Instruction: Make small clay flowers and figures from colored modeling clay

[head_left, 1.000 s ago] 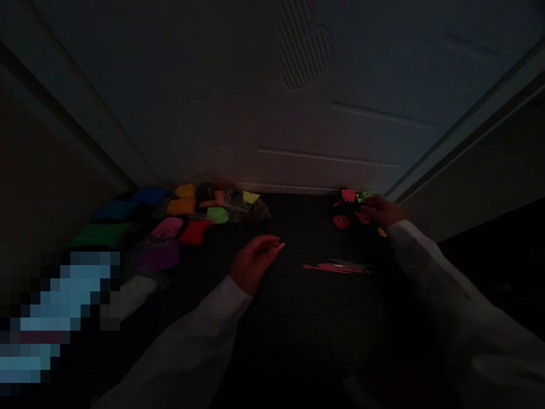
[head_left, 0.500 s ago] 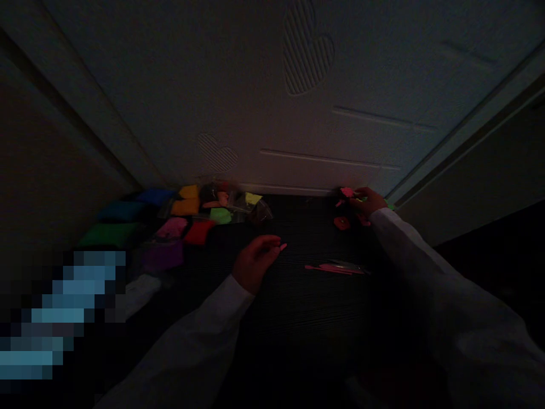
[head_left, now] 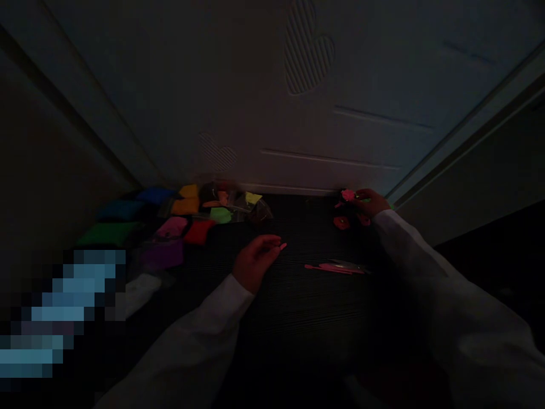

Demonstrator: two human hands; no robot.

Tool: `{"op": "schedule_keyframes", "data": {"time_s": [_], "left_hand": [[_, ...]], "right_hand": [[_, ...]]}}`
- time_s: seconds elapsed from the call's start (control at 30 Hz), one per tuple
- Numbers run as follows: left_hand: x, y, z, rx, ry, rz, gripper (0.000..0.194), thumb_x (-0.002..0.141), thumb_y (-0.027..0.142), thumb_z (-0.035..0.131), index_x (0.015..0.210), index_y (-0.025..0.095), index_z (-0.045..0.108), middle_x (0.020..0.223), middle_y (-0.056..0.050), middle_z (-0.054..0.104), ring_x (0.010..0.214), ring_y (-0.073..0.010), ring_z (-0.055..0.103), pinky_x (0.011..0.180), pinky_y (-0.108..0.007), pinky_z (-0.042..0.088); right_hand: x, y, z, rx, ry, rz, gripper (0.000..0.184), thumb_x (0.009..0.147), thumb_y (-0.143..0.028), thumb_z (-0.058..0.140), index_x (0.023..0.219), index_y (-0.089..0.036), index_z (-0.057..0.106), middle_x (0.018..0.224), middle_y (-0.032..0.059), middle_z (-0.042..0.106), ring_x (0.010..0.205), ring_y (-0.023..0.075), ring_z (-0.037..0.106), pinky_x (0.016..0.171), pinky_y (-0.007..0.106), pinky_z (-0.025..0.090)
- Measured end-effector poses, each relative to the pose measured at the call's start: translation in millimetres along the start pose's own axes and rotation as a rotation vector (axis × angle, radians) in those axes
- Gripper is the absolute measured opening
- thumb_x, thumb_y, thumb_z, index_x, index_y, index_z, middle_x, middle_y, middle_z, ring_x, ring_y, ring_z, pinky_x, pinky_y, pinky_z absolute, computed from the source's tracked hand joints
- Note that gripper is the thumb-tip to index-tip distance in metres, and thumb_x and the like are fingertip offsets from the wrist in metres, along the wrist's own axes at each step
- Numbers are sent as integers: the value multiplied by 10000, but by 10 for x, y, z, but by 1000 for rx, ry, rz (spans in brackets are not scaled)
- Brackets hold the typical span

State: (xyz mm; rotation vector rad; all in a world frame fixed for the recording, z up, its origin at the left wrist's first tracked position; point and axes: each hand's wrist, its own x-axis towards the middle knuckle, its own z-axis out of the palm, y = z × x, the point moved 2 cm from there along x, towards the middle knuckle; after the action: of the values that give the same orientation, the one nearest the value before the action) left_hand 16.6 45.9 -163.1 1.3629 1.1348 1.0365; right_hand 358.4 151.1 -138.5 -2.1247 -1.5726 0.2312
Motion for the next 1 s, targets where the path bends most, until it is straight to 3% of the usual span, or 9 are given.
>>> {"op": "schedule_keyframes", "data": {"time_s": [0.47, 0.63, 0.8, 1.0], "left_hand": [[2, -16, -14, 11, 13, -9, 286, 686, 347, 555, 919, 182, 564, 939, -51, 591, 855, -175, 545, 710, -294, 423], [16, -21, -8, -5, 12, -17, 295, 687, 350, 553, 926, 178, 561, 948, -56, 590, 853, -176, 547, 703, -295, 429], [10, -23, -6, -1, 10, 5, 291, 696, 350, 547, 932, 181, 558, 974, -58, 582, 879, -179, 540, 717, -298, 425], [9, -19, 4, 6, 7, 9, 281, 692, 341, 552, 923, 182, 561, 951, -50, 589, 869, -176, 544, 705, -290, 425]], "right_hand": [[19, 40, -6, 23, -8, -6, 497, 617, -494, 551, 1020, -204, 537, 914, 35, 623, 685, 155, 577, 561, 253, 431], [-3, 111, -101, -59, 10, 23, 450, 659, -470, 504, 1019, -203, 538, 888, 34, 626, 691, 155, 581, 571, 257, 431], [-211, 276, -227, -203, 8, 67, 358, 640, -431, 526, 894, -185, 581, 836, 61, 629, 754, 206, 581, 623, 304, 418], [-456, 308, -129, -375, -72, 1, 487, 654, -568, 455, 955, -191, 520, 866, 72, 624, 732, 197, 582, 568, 278, 412]]}}
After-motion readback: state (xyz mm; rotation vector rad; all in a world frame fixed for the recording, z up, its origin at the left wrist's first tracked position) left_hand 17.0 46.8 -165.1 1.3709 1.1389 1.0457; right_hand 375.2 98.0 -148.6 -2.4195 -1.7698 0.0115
